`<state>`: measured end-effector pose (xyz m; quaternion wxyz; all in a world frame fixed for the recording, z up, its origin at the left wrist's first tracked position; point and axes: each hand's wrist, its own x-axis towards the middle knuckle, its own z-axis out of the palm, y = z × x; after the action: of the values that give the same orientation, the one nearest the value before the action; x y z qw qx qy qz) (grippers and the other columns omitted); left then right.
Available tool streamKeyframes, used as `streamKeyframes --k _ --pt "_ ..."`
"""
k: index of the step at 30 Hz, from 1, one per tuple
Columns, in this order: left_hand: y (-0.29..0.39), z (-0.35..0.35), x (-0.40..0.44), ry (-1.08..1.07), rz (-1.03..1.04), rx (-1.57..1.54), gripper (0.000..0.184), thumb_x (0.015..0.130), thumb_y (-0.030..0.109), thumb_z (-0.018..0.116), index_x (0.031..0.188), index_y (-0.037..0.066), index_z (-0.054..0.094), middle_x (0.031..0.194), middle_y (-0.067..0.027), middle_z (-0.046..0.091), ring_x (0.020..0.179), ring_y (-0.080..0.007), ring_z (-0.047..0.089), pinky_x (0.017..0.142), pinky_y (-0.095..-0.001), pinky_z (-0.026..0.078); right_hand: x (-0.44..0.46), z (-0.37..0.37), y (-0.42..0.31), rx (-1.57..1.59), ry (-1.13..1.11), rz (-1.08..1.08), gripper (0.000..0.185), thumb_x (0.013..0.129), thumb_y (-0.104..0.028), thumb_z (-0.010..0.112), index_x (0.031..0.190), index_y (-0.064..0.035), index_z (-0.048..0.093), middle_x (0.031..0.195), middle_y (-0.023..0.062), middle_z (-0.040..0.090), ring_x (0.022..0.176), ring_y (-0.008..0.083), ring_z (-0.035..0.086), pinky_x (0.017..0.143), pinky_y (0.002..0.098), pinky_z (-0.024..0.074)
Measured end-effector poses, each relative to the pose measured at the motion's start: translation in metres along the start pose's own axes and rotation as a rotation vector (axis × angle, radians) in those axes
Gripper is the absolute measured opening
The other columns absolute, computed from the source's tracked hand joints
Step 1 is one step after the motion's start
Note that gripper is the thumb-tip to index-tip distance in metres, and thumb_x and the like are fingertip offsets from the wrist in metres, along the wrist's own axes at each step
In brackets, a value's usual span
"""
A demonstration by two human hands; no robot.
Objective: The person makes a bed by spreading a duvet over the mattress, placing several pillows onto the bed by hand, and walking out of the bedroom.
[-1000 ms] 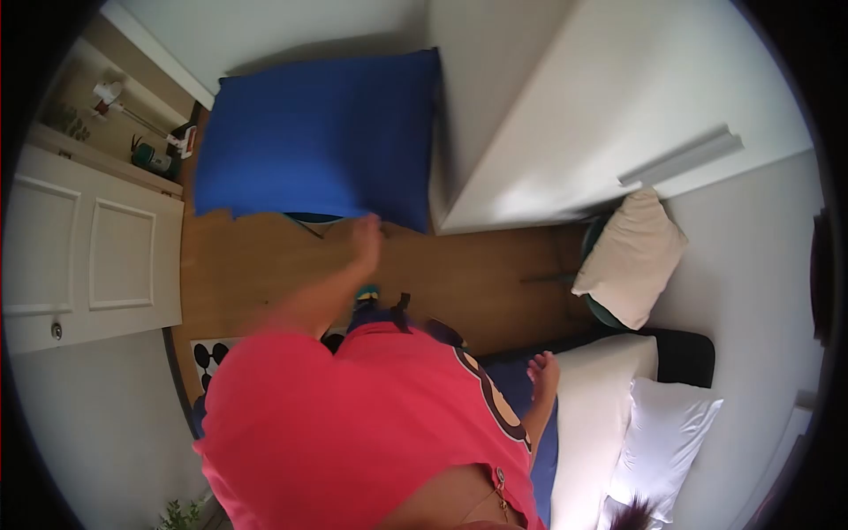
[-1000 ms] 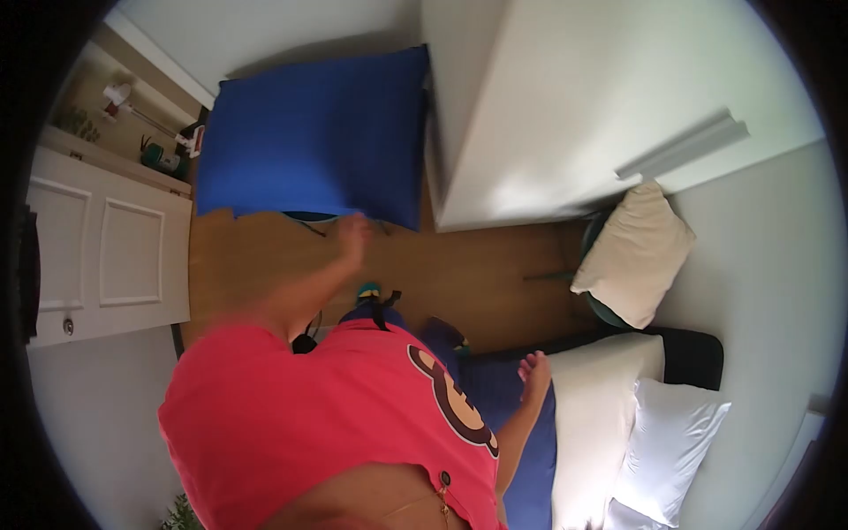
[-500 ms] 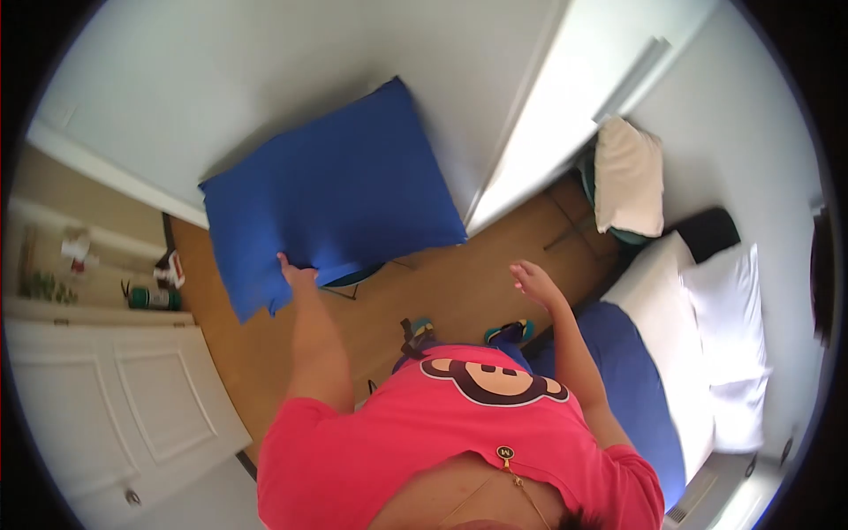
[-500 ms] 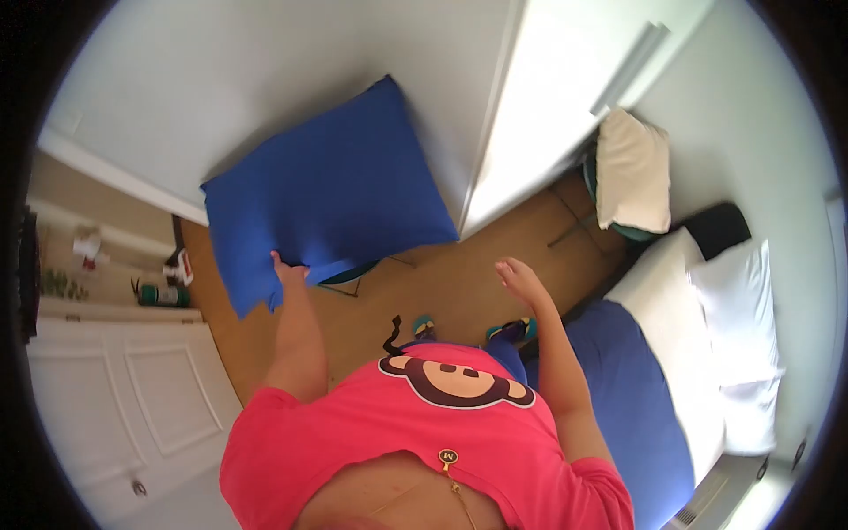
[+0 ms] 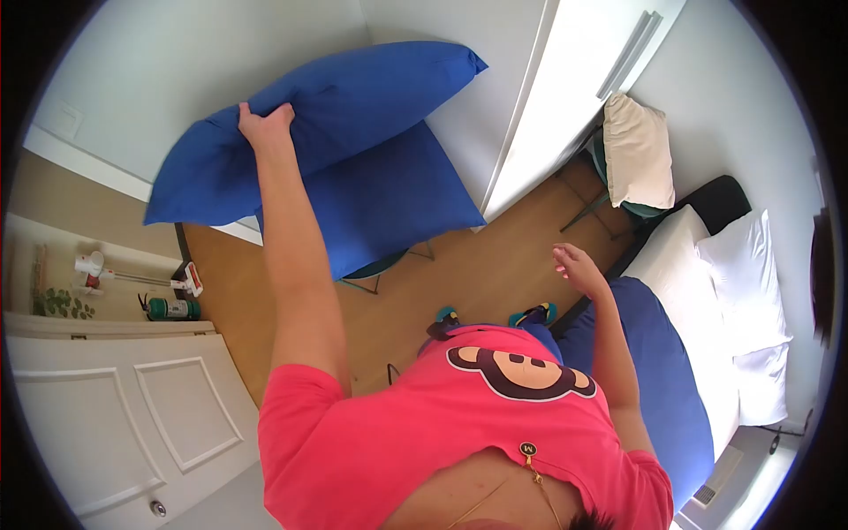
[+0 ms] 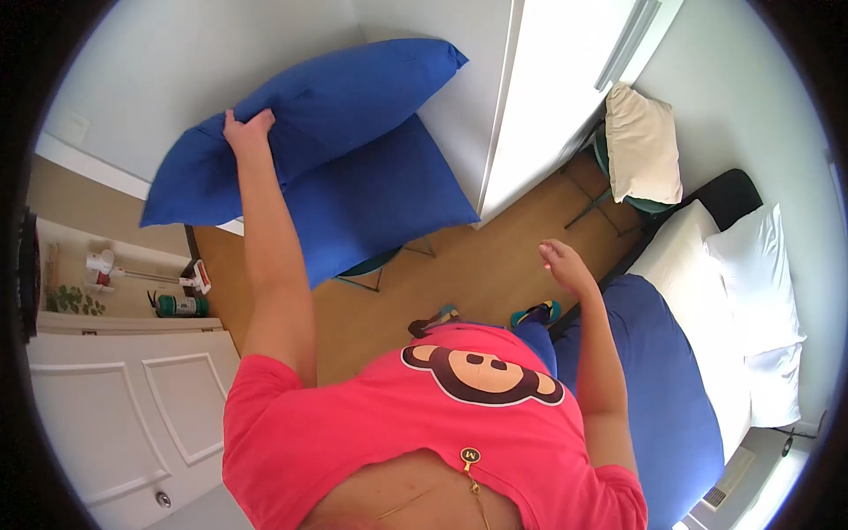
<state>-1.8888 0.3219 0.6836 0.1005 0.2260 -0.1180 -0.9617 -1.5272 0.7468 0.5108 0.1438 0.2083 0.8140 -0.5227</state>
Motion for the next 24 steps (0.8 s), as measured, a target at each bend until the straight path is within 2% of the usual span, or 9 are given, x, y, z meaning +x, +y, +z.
streamKeyframes --k 2,4,9,11,12,14,15,18,24 --pt "-0.001 0.025 -0.058 0.094 -0.018 0.158 0.034 0.084 0.028 0.056 0.106 0.003 0.054 0.112 -0.0081 0.054 0.102 -0.0248 0.052 0.089 -0.0403 0.042 -0.004 0.000 -0.011 0.093 -0.012 -0.036 0.044 0.092 -0.037 0.043 0.120 -0.0040 0.048 0.097 0.0056 0.056 0.081 0.0127 0.054 0.068 0.0259 0.0448" --pt "-0.004 0.020 -0.099 -0.337 -0.050 0.018 0.028 0.087 0.022 0.053 0.108 0.003 0.053 0.111 -0.0083 0.054 0.101 -0.0258 0.053 0.089 -0.0399 0.042 -0.008 -0.001 -0.027 0.265 -0.014 -0.059 0.055 0.090 -0.046 0.039 0.126 -0.0043 0.042 0.106 0.0100 0.054 0.087 0.0175 0.054 0.073 0.0295 0.0451" --pt "-0.038 -0.010 -0.261 -0.447 0.164 0.242 0.034 0.087 0.027 0.056 0.114 0.005 0.051 0.113 -0.0052 0.054 0.102 -0.0215 0.052 0.088 -0.0365 0.042 -0.013 -0.006 -0.081 0.938 0.054 -0.014 0.090 0.078 -0.074 0.030 0.137 -0.0067 0.023 0.132 0.0213 0.038 0.111 0.0369 0.047 0.087 0.0437 0.0412" --pt "-0.047 -0.030 -0.294 -0.564 0.029 0.236 0.039 0.086 0.028 0.057 0.116 0.004 0.050 0.117 -0.0071 0.053 0.106 -0.0234 0.050 0.093 -0.0397 0.038 -0.017 -0.011 -0.078 1.101 -0.167 -0.085 0.098 0.072 -0.080 0.029 0.138 -0.0084 0.021 0.137 0.0212 0.031 0.116 0.0439 0.040 0.089 0.0506 0.0388" --pt "-0.056 -0.041 -0.308 -0.649 -0.124 0.197 0.040 0.086 0.028 0.058 0.117 0.003 0.050 0.119 -0.0093 0.052 0.109 -0.0260 0.048 0.096 -0.0432 0.035 -0.021 -0.008 -0.073 1.168 -0.137 -0.069 0.085 0.078 -0.067 0.044 0.134 -0.0055 0.030 0.130 0.0185 0.042 0.111 0.0373 0.047 0.088 0.0444 0.0414" --pt "-0.073 -0.057 -0.341 -0.704 -0.302 0.308 0.050 0.088 0.030 0.054 0.127 0.002 0.040 0.131 -0.0108 0.043 0.119 -0.0268 0.040 0.102 -0.0454 0.026 -0.027 -0.006 -0.046 1.087 0.199 -0.161 0.063 0.080 -0.042 0.060 0.125 -0.0015 0.041 0.117 0.0139 0.054 0.101 0.0273 0.055 0.086 0.0357 0.0441" --pt "-0.081 -0.064 -0.351 -0.720 -0.456 0.337 0.052 0.088 0.030 0.053 0.129 0.001 0.038 0.132 -0.0111 0.042 0.120 -0.0267 0.039 0.103 -0.0454 0.025 -0.044 -0.019 -0.035 1.147 0.362 -0.163 0.041 0.077 -0.020 0.063 0.110 0.0020 0.052 0.102 0.0081 0.060 0.086 0.0180 0.058 0.079 0.0284 0.0457" --pt "-0.116 -0.071 -0.378 -0.707 -0.736 0.478 0.048 0.089 0.028 0.051 0.128 0.001 0.039 0.132 -0.0116 0.042 0.121 -0.0260 0.038 0.104 -0.0430 0.026 -0.123 -0.063 0.014 0.907 0.829 -0.096 0.025 0.077 -0.019 0.062 0.092 0.0015 0.062 0.084 0.0054 0.063 0.075 0.0142 0.056 0.069 0.0280 0.0457" --pt "-0.240 -0.058 -0.422 -0.579 -1.531 0.729 0.036 0.089 0.017 0.051 0.120 -0.002 0.046 0.125 -0.0143 0.049 0.117 -0.0258 0.044 0.103 -0.0417 0.031 -0.306 -0.134 0.050 0.679 1.736 -0.066 0.026 0.080 -0.018 0.063 0.096 0.0025 0.063 0.086 0.0063 0.062 0.076 0.0133 0.056 0.070 0.0271 0.0451"
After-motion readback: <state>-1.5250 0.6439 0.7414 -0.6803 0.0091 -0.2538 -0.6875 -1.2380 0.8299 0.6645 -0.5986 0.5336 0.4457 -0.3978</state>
